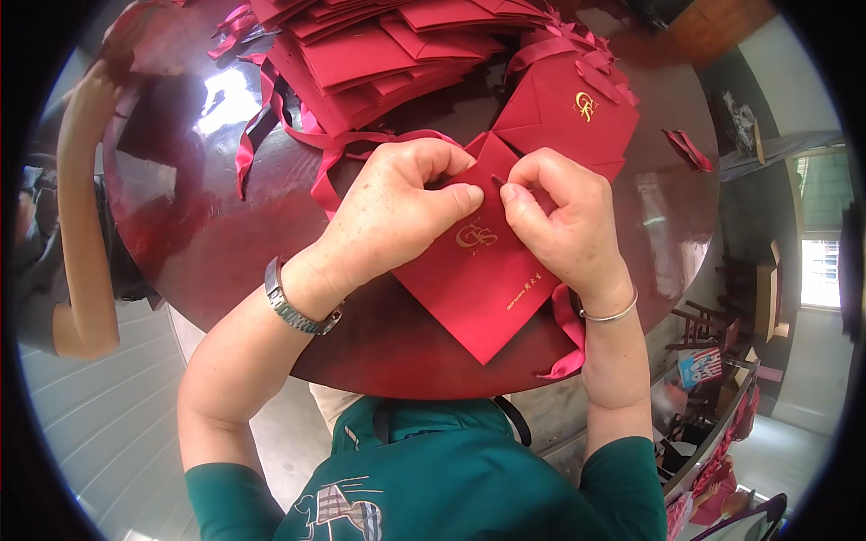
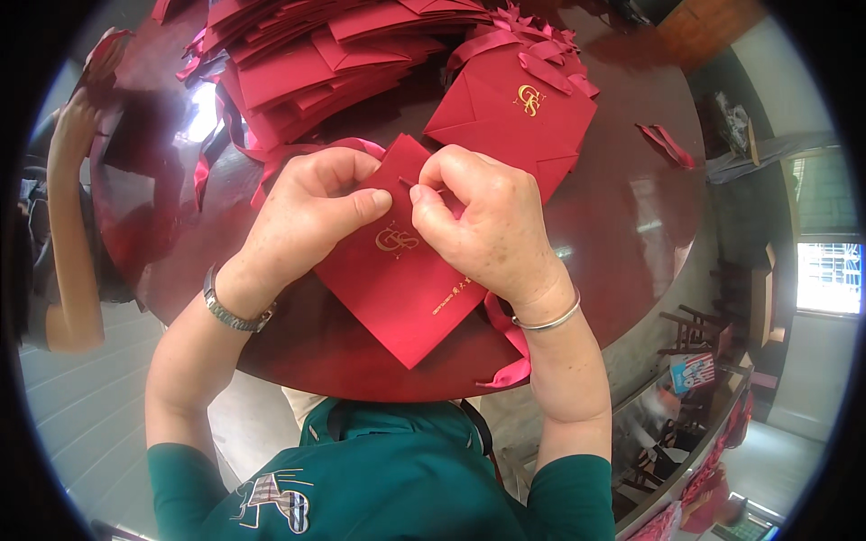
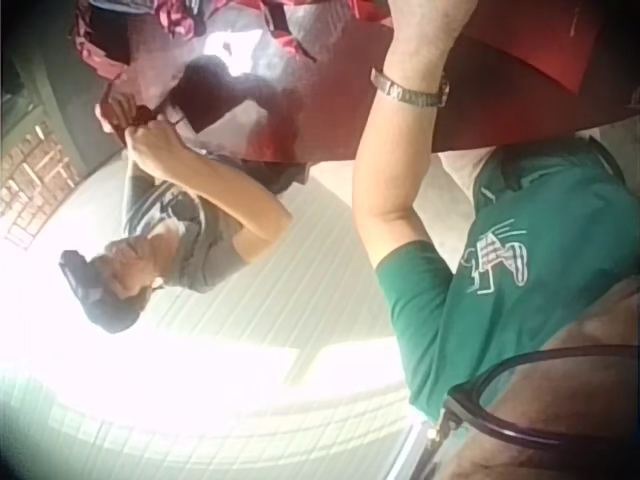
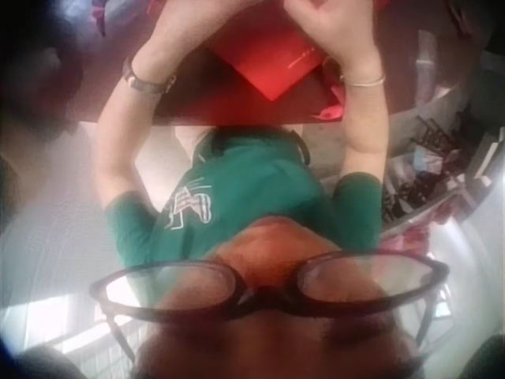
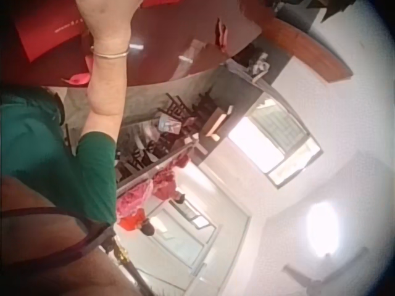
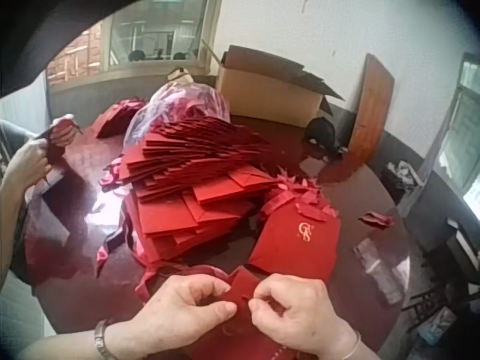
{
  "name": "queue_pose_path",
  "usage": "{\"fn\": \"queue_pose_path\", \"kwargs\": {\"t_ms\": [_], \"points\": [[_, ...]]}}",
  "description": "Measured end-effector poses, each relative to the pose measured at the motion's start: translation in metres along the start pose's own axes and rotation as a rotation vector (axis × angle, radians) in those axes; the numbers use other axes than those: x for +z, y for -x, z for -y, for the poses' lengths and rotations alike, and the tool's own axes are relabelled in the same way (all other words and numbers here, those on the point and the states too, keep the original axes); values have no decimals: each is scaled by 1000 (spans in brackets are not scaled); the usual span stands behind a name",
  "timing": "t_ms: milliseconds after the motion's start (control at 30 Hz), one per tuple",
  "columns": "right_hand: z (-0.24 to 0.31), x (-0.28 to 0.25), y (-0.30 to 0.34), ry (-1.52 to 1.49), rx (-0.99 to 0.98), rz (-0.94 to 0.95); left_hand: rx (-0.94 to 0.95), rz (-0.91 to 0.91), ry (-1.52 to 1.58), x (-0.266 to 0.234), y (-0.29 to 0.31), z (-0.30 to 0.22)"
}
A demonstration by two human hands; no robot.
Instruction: The person fastens a strap buckle, then assembles paper gift bags by folding them and threading ribbons through the bag slots by hand.
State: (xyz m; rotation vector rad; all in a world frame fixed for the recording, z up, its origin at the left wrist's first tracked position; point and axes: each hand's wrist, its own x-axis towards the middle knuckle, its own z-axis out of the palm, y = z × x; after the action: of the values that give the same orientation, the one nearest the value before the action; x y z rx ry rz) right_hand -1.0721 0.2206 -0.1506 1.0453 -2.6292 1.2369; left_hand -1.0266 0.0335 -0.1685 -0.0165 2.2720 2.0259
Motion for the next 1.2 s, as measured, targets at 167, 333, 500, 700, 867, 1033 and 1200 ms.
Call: {"fn": "queue_pose_path", "kwargs": {"t_ms": [167, 333, 500, 700, 867, 1033, 1200], "points": [[-2, 3, 1, 0, -65, -63, -18, -14, 124, 0, -2, 8], [7, -1, 1, 120, -51, 26, -4, 16, 172, -2, -3, 7], [-11, 7, -7, 109, -322, -120, 193, -71, -234, 3, 3, -5], [-9, 7, -2, -246, 45, -67, 102, -15, 42, 0, 2, -1], [-14, 8, 1, -148, -268, -208, 294, -62, -150, 1, 11, -12], [-1, 9, 3, -63, -467, -342, 492, 46, -245, -6, 21, -19], [-6, 16, 1, -104, -360, -332, 219, 223, -47, -19, 12, -20]]}}
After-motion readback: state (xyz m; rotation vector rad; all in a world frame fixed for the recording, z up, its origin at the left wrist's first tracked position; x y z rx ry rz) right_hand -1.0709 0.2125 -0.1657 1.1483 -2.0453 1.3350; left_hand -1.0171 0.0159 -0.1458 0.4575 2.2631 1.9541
